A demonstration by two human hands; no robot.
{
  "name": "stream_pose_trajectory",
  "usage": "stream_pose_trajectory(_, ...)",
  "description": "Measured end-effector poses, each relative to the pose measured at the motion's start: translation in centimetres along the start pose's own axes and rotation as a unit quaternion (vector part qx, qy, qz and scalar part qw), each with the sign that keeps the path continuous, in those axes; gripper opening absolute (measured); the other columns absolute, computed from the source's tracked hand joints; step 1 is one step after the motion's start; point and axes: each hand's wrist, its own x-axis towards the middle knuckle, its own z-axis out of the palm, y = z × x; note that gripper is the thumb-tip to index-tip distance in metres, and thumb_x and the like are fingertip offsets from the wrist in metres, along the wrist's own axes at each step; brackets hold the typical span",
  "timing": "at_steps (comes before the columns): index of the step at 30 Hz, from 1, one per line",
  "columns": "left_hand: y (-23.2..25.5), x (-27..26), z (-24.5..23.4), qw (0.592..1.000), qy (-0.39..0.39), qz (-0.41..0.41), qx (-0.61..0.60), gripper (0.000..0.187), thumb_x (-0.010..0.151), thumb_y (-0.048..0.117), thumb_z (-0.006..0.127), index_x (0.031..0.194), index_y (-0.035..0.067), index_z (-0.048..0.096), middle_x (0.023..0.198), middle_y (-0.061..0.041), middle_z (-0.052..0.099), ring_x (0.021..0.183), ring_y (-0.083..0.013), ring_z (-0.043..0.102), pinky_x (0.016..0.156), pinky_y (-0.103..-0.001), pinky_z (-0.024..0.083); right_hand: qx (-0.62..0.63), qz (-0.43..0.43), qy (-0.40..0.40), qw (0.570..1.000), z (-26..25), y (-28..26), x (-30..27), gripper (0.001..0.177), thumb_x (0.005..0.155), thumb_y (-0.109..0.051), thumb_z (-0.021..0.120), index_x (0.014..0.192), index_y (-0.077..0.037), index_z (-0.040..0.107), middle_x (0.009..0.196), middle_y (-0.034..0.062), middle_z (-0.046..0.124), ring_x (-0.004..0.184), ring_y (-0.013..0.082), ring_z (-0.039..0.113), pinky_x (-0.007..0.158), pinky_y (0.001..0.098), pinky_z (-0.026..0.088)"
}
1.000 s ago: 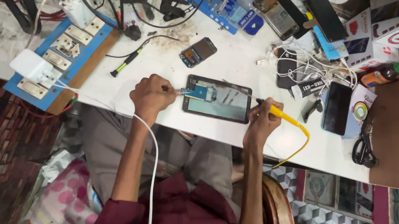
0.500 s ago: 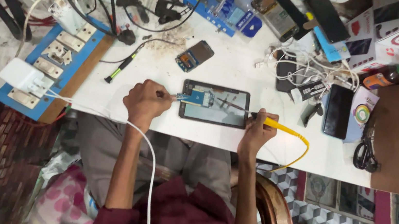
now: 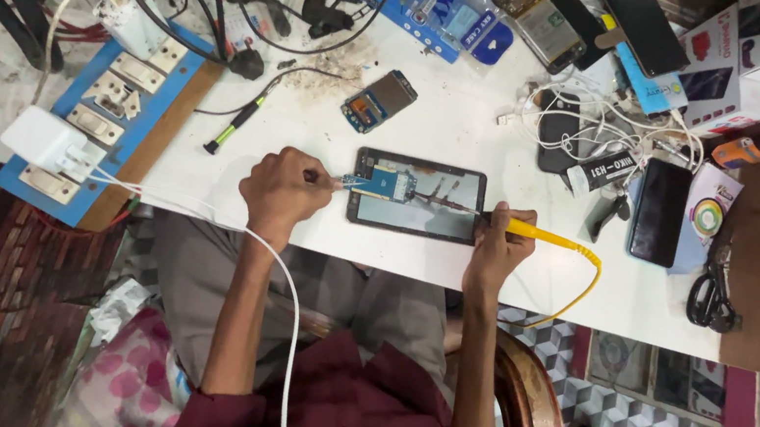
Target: The person uses a soldering iron and tweezers to work on a small circuit board placed on a tablet screen. They repeatedly apply heat and adjust components on the board.
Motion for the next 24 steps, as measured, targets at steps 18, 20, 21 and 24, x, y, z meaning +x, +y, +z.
stream_pose_trajectory(18,0.8,-0.1,-0.3,1.0,0.003,-0.008,0.001,0.015,0.078,0.039,0.082,0.081,0.024,0.083,0.073,-0.003,0.076,0.074,-0.0294,0.073,0.068,-0.043,0.054,-0.082,-0.052,-0.016,0.995,2.0,-2.2,0.2,0.025,0.107,-0.006,0.06,0.088,-0.008,0.045,0.072,-0.0067,0.04,0.061,0.0001,0.031,0.053,0.0205,0.025)
stream_pose_trajectory(20,0.5,-0.2,-0.2,1.0,0.0,-0.01,0.0,0.015,0.078,0.039,0.082,0.081,0.024,0.083,0.074,-0.003,0.076,0.075,-0.0291,0.073,0.068,-0.043,0.054,-0.106,-0.065,-0.027,0.992,2.2,-2.7,0.4,0.024,0.107,-0.006,0.06,0.087,-0.008,0.046,0.071,-0.0062,0.041,0.062,0.0006,0.032,0.054,0.0211,0.026)
stream_pose_trajectory(21,0.4,-0.2,-0.1,1.0,0.004,-0.003,-0.001,0.014,0.078,0.038,0.081,0.081,0.025,0.083,0.075,-0.002,0.076,0.075,-0.0287,0.073,0.067,-0.043,0.054,-0.119,-0.071,-0.032,0.99,2.3,-3.0,0.4,0.024,0.107,-0.005,0.06,0.087,-0.008,0.047,0.071,-0.0059,0.041,0.063,0.0008,0.033,0.055,0.0214,0.026)
stream_pose_trajectory(24,0.3,0.0,-0.1,1.0,0.01,0.008,-0.004,0.011,0.078,0.035,0.08,0.082,0.025,0.084,0.077,-0.001,0.077,0.076,-0.0277,0.074,0.067,-0.043,0.055,-0.178,-0.098,-0.056,0.978,3.0,-4.2,0.5,0.023,0.107,-0.004,0.061,0.089,-0.007,0.047,0.076,-0.0056,0.045,0.069,0.0023,0.038,0.06,0.0233,0.032)
